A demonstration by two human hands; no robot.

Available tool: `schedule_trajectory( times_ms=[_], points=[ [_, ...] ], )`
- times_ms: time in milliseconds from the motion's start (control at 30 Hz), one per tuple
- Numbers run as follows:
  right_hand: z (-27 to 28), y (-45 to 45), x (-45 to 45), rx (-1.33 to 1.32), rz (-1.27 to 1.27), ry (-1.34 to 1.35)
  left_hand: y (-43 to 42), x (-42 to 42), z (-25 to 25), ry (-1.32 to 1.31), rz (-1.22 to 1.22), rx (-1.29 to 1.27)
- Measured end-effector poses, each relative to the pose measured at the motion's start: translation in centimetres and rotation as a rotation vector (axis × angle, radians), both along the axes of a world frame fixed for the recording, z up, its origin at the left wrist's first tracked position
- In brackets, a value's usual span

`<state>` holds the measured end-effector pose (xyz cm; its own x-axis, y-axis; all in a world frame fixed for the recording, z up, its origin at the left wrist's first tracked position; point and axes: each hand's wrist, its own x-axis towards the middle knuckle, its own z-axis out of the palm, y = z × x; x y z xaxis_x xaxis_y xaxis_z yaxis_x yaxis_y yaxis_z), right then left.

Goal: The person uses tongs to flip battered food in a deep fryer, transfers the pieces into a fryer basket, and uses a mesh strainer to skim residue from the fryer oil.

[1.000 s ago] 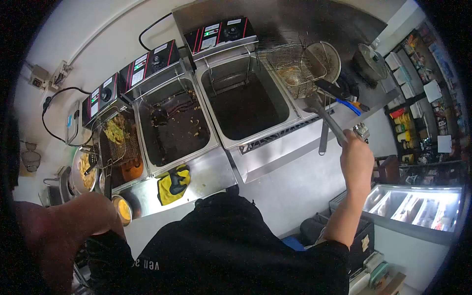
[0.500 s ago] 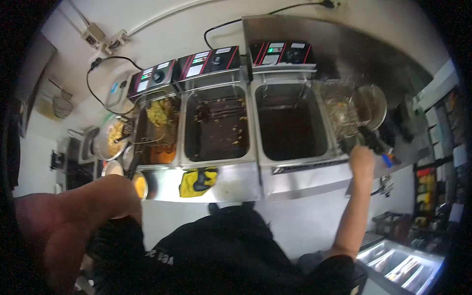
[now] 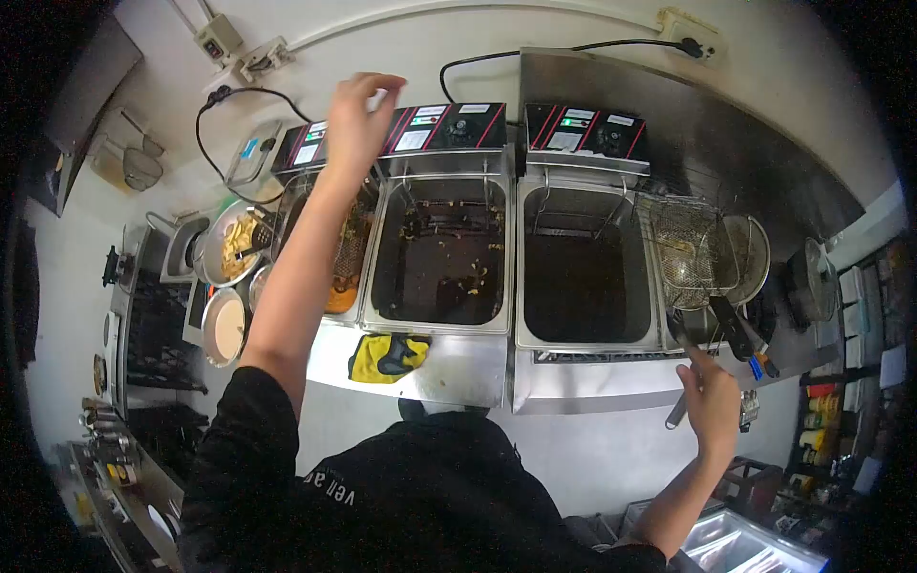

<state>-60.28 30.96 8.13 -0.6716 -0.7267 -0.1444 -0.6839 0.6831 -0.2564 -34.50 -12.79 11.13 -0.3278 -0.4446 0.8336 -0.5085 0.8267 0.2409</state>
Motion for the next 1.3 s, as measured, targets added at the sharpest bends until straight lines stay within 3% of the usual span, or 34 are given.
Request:
schedule_trajectory(
  times_ms=[33, 67, 200, 367, 467, 567, 633, 667, 733, 767, 867, 967, 1100, 1167, 1200, 1267, 1300],
  points=[
    [-0.6, 0.7, -0.1, -0.135, -0.008, -0.018, -1.8, -0.7, -1.9, -0.109, 0.039, 0.213],
    [-0.9, 1.1, -0.3, -0.276, -0.018, -0.035, -3.6, -1.4, -4.1, -0.229, 0.042, 0.234],
    [-1.6, 1.8, 0.7, -0.226, -0.063, 0.004, -7.5, -4.7, -9.7, -0.516, -0.144, 0.163],
    [-4.3, 5.8, 0.1, -0.276, -0.211, -0.064, -10.0, -8.2, -11.5, -0.905, -0.063, 0.202],
    [-7.4, 10.3, -1.5, -0.048, -0.329, 0.107, -11.1, -9.5, -13.2, -0.959, -0.007, 0.137],
    [-10.3, 12.3, -1.9, -0.053, -0.441, 0.159, -11.9, -9.4, -13.1, -1.016, -0.065, 0.009],
    [-12.8, 12.5, -2.5, -0.093, -0.602, 0.024, -11.2, -9.9, -11.7, -1.048, 0.005, 0.244],
    [-17.6, 14.9, -4.7, -0.393, -0.643, -0.303, -10.7, -9.6, -11.0, -1.01, 0.004, 0.313],
    [-17.7, 12.5, -3.3, -0.634, -0.773, -0.634, -10.1, -9.2, -11.2, -0.841, -0.018, 0.328],
    [-15.8, 10.1, -2.2, -0.686, -0.734, -0.705, -11.4, -9.8, -12.0, -1.023, 0.102, 0.35],
    [-14.3, 6.5, -2.3, -0.729, -0.795, -0.795, -9.1, -10.4, -12.4, -0.833, 0.323, 0.506],
    [-15.4, 6.1, -4.3, -0.751, -0.83, -0.797, -8.6, -10.7, -12.4, -0.771, 0.371, 0.547],
    [-16.5, 6.8, -5.8, -0.72, -0.773, -0.651, -8.0, -10.5, -11.1, -0.891, 0.3, 0.458],
    [-16.4, 7.1, -5.1, -0.699, -0.791, -0.366, -9.2, -9.5, -13.0, -0.681, 0.072, 0.199],
    [-20.4, 10.0, -7.4, -0.68, -0.691, -0.127, -9.8, -9.4, -13.3, -0.731, 0.028, 0.206],
    [-22.8, 11.1, -8.4, -0.671, -0.644, 0.046, -10.3, -9.1, -13.4, -0.823, -0.023, 0.176],
    [-19.6, 10.5, -7.4, -0.675, -0.707, -0.01, -10.3, -9.2, -13.3, -0.861, -0.035, 0.135]
  ],
)
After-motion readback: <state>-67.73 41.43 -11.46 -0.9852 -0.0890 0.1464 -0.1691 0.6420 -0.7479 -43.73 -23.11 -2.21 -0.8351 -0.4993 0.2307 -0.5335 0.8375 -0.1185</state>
